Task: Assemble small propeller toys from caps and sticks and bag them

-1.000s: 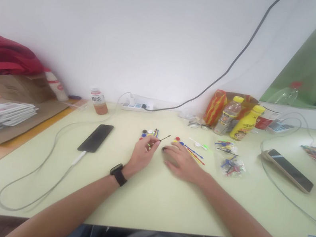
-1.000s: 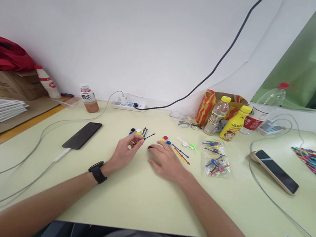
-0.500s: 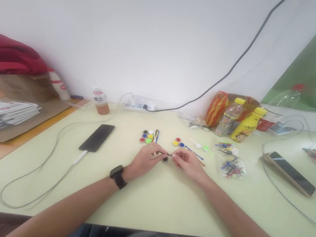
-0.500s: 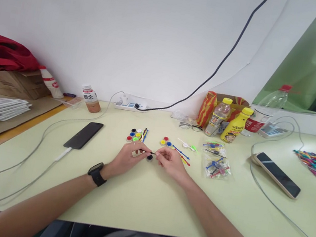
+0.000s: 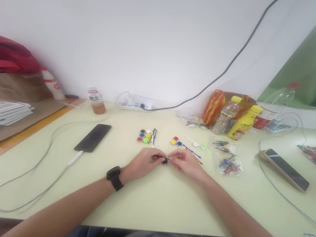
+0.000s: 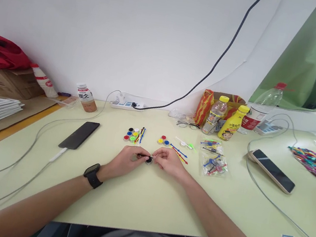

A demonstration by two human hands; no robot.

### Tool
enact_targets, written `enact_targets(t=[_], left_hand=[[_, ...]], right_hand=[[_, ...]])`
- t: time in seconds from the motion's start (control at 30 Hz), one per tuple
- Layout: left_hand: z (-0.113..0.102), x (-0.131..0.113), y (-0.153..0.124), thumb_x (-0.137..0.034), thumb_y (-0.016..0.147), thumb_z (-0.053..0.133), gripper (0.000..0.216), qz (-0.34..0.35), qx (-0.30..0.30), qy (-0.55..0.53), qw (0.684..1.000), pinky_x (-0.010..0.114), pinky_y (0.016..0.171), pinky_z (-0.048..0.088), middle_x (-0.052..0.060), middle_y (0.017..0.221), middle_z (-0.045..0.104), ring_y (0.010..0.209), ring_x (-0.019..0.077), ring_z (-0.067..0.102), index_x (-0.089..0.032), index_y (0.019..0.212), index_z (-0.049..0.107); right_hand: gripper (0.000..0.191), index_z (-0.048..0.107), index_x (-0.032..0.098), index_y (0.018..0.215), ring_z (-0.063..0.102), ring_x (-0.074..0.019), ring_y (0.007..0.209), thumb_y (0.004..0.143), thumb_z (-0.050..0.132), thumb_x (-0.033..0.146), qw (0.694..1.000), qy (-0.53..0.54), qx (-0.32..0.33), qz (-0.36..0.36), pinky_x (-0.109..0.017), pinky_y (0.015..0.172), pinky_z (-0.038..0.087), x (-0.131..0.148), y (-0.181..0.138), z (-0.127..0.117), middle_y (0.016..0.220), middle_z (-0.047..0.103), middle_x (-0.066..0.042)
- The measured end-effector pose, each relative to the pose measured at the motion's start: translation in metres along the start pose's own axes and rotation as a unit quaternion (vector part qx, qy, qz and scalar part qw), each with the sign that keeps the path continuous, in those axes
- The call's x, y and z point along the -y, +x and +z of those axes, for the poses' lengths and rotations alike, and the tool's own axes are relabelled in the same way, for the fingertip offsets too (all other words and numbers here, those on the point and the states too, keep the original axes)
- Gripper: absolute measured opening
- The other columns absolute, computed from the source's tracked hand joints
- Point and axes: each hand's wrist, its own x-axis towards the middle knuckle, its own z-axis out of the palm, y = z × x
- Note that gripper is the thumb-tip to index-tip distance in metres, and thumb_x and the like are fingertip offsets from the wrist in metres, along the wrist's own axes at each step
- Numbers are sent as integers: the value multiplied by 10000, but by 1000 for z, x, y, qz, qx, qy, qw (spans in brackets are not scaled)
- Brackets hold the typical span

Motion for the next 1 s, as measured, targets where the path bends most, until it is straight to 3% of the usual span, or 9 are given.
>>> enact_targets(t=[0.13,0.37,0.5,0.7,0.87,1.0], left_hand=[[2,0,-3,-286,932,658,163,12,3,7,1000,326,800,571,51,1002,785,858,205,710,-253,1033,781],[6,1,-3,-308,916,687,148,-3,11,-47,999,356,856,598,60,1008,776,911,224,718,-235,1017,767],[8,3,-3,-292,929,684,135,10,7,-8,1000,326,816,580,45,1021,773,918,217,715,-264,1030,768],[6,4,-4,-261,941,674,85,29,12,55,998,341,834,533,20,977,766,924,219,697,-272,986,746],[7,1,-3,-281,937,689,87,29,2,70,997,349,829,519,16,975,763,927,228,688,-278,1005,743],[8,3,-2,-259,932,695,99,33,1,75,997,344,828,510,10,989,764,943,230,682,-282,1016,742]], right_hand=[[211,701,187,894,461,-92,486,742,745,327,1000,0,23,13,-220,443,316,3,-2,-3,611,615,36],[229,712,192,920,486,-96,510,715,737,291,999,-24,32,34,-210,452,319,4,-1,-7,675,689,14],[203,697,200,896,504,-103,525,699,702,247,999,-38,9,38,-212,466,327,2,0,-11,688,703,12],[233,697,186,921,484,-99,512,693,689,233,998,-51,36,31,-214,466,303,-1,3,-11,682,705,7],[201,675,178,872,545,-118,569,692,725,252,999,-53,-6,-1,-223,535,362,-2,5,-11,635,674,18],[187,685,177,866,549,-115,553,696,710,252,998,-57,12,0,-226,527,351,-2,3,-10,643,675,18]])
